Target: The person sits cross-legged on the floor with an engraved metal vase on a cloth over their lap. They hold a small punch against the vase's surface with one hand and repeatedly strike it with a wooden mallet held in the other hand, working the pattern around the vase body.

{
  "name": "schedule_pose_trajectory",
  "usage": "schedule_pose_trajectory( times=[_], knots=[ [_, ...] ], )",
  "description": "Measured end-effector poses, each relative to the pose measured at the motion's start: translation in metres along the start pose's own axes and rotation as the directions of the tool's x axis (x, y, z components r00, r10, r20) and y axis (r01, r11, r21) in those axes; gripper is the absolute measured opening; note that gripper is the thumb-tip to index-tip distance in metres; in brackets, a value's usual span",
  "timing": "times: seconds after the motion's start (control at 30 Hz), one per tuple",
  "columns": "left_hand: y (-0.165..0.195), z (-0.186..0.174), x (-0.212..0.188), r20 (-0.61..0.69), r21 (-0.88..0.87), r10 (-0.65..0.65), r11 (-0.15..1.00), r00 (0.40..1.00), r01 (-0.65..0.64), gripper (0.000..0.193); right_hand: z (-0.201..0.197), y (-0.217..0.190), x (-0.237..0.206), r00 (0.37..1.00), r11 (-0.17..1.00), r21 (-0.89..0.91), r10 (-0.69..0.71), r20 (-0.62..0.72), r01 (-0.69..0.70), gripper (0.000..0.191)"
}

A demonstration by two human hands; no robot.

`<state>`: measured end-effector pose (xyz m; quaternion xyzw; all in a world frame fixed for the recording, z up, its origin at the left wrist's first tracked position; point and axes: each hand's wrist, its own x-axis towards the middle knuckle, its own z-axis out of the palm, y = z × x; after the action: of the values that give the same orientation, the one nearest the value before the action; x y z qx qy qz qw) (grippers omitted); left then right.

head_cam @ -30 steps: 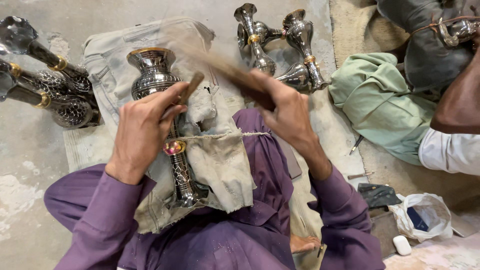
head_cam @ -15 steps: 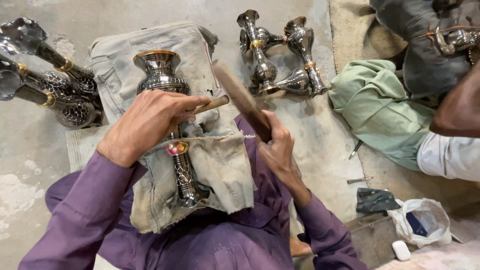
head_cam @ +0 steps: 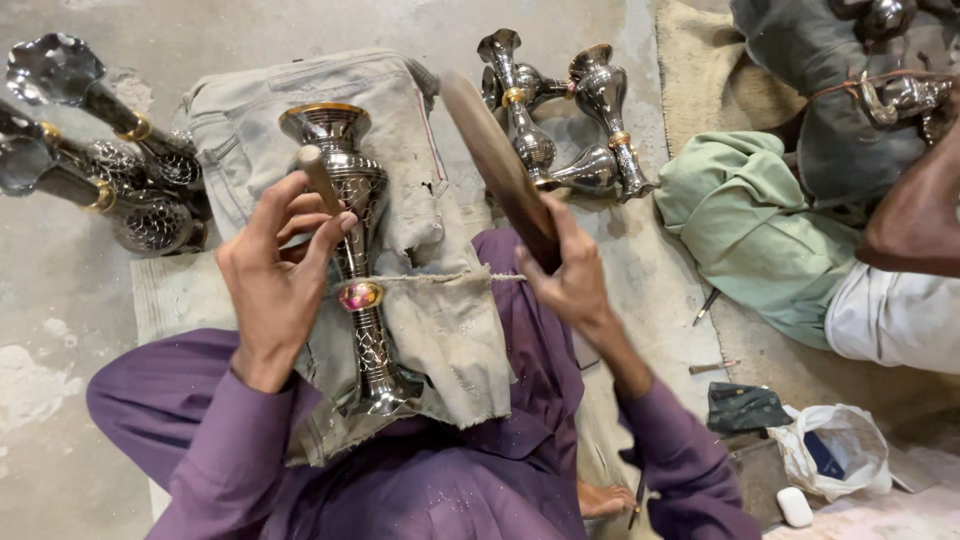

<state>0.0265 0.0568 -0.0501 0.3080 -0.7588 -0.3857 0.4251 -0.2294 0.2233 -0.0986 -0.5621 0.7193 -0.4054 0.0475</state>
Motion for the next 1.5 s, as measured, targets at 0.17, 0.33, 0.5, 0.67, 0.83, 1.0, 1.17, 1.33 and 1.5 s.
schedule_pose_trajectory(
  times=[0.17,0.33,0.5,0.67,0.83,1.0,1.17,1.33,1.5],
  knots=[
    [-0.017,0.011,-0.014,-0.103,-0.038,-0.047,0.998,0.994,0.043,0.044,-0.033,-0.021,0.042,0.976,0.944,-0.282,-0.126,0.176,0.172,0.068],
    [-0.022,0.017,-0.018,-0.145,-0.013,-0.02,1.0,0.989,0.018,0.043,-0.046,-0.04,0.08,0.906,0.725,-0.549,-0.28,0.318,0.417,0.074],
    [-0.023,0.02,-0.018,-0.155,0.02,0.037,0.999,0.987,-0.034,0.044,-0.058,-0.076,0.105,0.872,0.779,-0.392,-0.454,0.186,0.489,0.077],
    [-0.02,0.024,-0.02,-0.182,0.007,0.007,1.0,0.983,-0.006,0.043,-0.077,-0.118,0.115,0.742,0.453,-0.62,-0.574,0.348,0.641,0.064],
    [-0.018,0.027,-0.025,-0.225,-0.06,-0.044,0.998,0.973,0.031,0.045,-0.062,-0.138,0.122,0.79,0.635,-0.472,-0.528,0.313,0.612,0.061],
    [-0.018,0.029,-0.025,-0.223,-0.067,-0.053,0.997,0.973,0.039,0.043,-0.057,-0.145,0.119,0.779,0.586,-0.533,-0.565,0.272,0.611,0.065],
    [-0.019,0.027,-0.024,-0.213,-0.068,-0.069,0.996,0.975,0.056,0.042,-0.053,-0.142,0.121,0.767,0.498,-0.603,-0.542,0.344,0.623,0.058],
    [-0.019,0.025,-0.022,-0.189,-0.006,-0.008,1.0,0.982,0.007,0.042,-0.053,-0.131,0.121,0.843,0.716,-0.445,-0.455,0.286,0.537,0.066],
    [-0.017,0.021,-0.017,-0.133,0.054,0.049,0.998,0.99,-0.042,0.042,-0.057,-0.116,0.11,0.822,0.635,-0.534,-0.509,0.254,0.558,0.069]
  ],
)
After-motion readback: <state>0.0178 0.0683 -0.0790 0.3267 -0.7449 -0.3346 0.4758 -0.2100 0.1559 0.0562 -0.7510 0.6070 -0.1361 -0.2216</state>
